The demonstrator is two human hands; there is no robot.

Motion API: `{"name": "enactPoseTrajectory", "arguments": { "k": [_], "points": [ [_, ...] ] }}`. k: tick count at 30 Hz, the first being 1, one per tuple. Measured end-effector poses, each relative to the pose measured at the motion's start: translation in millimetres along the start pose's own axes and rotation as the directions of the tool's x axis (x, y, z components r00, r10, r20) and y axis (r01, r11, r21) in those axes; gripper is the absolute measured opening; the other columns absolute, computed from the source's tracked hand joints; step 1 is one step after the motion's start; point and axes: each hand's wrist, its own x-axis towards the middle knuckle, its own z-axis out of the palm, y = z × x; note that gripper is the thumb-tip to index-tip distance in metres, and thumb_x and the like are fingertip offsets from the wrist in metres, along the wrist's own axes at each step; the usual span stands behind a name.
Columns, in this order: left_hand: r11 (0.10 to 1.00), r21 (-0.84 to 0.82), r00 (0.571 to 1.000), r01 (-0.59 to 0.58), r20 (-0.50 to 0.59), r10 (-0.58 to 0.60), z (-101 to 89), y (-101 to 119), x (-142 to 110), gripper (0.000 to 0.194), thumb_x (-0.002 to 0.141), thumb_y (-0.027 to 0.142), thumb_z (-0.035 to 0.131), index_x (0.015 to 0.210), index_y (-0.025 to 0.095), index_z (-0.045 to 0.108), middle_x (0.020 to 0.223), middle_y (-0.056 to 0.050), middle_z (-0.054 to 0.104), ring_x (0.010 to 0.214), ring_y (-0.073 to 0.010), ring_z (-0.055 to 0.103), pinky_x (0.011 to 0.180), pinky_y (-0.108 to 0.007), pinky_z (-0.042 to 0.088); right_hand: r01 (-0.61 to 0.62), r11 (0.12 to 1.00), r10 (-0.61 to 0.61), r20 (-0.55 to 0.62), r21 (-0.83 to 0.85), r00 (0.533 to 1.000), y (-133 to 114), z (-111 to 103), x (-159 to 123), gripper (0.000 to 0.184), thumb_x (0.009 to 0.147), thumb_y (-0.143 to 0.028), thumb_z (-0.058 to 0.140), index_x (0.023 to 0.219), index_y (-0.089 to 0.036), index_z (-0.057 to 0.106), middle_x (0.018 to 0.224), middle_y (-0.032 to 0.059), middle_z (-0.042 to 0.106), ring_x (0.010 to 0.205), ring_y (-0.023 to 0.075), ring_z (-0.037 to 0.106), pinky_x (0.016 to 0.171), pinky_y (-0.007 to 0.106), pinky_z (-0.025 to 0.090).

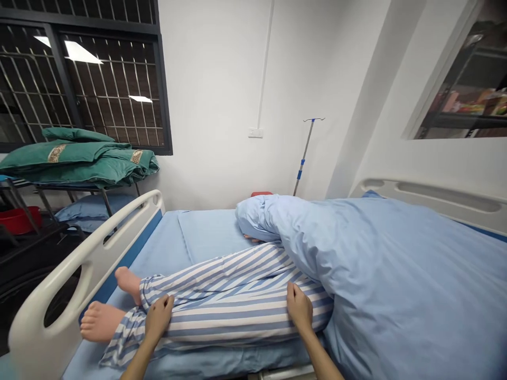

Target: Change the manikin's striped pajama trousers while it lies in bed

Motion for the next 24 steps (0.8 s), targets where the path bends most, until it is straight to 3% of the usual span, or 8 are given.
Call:
{"name": "enactPoseTrajectory", "arguments": {
  "k": [5, 8, 13, 18, 21, 24],
  "points": [
    [0.980, 0.195, 0.999, 0.032, -0.012, -0.030, 4.8, 2.9, -9.6, 0.025, 0.087, 0.031, 0.036, 0.078, 0.022, 0.059, 0.083, -0.004, 0.069, 0.080, -0.0184, 0.060, 0.064, -0.025, 0.031, -0.021, 0.998, 0.023, 0.037, -0.066, 0.999, -5.7, -4.9, -0.7, 0.042, 0.094, -0.039, 0.024, 0.078, -0.018, 0.057, 0.080, 0.0109, 0.068, 0.070, 0.0203, 0.057, 0.058, 0.027, 0.027],
    [0.958, 0.280, 0.998, 0.062, -0.038, -0.054, 8.6, 9.8, -15.2, 0.028, 0.088, 0.033, 0.035, 0.084, 0.022, 0.061, 0.084, -0.006, 0.069, 0.079, -0.0201, 0.061, 0.061, -0.026, 0.030, -0.041, 0.988, 0.050, 0.060, -0.147, 0.997, -13.9, -8.1, -3.7, 0.042, 0.094, -0.040, 0.023, 0.079, -0.019, 0.057, 0.082, 0.0104, 0.068, 0.069, 0.0198, 0.058, 0.057, 0.027, 0.026],
    [0.943, 0.331, 0.997, 0.024, -0.081, 0.003, 11.2, 11.4, -18.2, 0.032, 0.088, 0.030, 0.032, 0.083, 0.021, 0.062, 0.080, -0.006, 0.069, 0.078, -0.0201, 0.062, 0.061, -0.028, 0.030, -0.017, 0.965, 0.045, 0.103, -0.263, 0.994, -26.6, -7.1, -10.9, 0.039, 0.093, -0.040, 0.024, 0.078, -0.020, 0.053, 0.081, 0.0093, 0.068, 0.067, 0.0192, 0.059, 0.055, 0.027, 0.022],
    [0.949, 0.312, 0.993, 0.048, -0.113, -0.013, 11.4, 11.8, -19.2, 0.031, 0.089, 0.032, 0.033, 0.082, 0.021, 0.062, 0.078, -0.006, 0.067, 0.074, -0.0193, 0.061, 0.060, -0.027, 0.030, 0.059, 0.947, -0.018, 0.134, -0.315, 0.991, -28.0, -3.3, -15.2, 0.034, 0.094, -0.038, 0.024, 0.076, -0.020, 0.048, 0.082, 0.0085, 0.067, 0.069, 0.0199, 0.060, 0.056, 0.028, 0.023],
    [0.954, 0.295, 0.992, 0.043, -0.124, -0.006, 12.1, 11.7, -19.9, 0.030, 0.088, 0.031, 0.034, 0.081, 0.021, 0.061, 0.078, -0.006, 0.067, 0.075, -0.0197, 0.061, 0.061, -0.028, 0.030, 0.176, 0.932, -0.147, 0.114, -0.318, 0.983, -28.2, 2.5, -20.1, 0.031, 0.093, -0.035, 0.028, 0.074, -0.020, 0.046, 0.077, 0.0074, 0.064, 0.071, 0.0201, 0.058, 0.058, 0.029, 0.027],
    [0.963, 0.266, 0.993, 0.030, -0.117, 0.001, 13.0, 10.4, -20.5, 0.030, 0.087, 0.030, 0.033, 0.081, 0.021, 0.061, 0.077, -0.007, 0.066, 0.075, -0.0200, 0.060, 0.061, -0.028, 0.029, 0.449, 0.858, -0.442, 0.087, -0.250, 0.893, -38.8, 14.8, -32.8, 0.027, 0.092, -0.030, 0.032, 0.072, -0.019, 0.046, 0.072, 0.0058, 0.059, 0.073, 0.0192, 0.055, 0.064, 0.029, 0.032]
  ]
}}
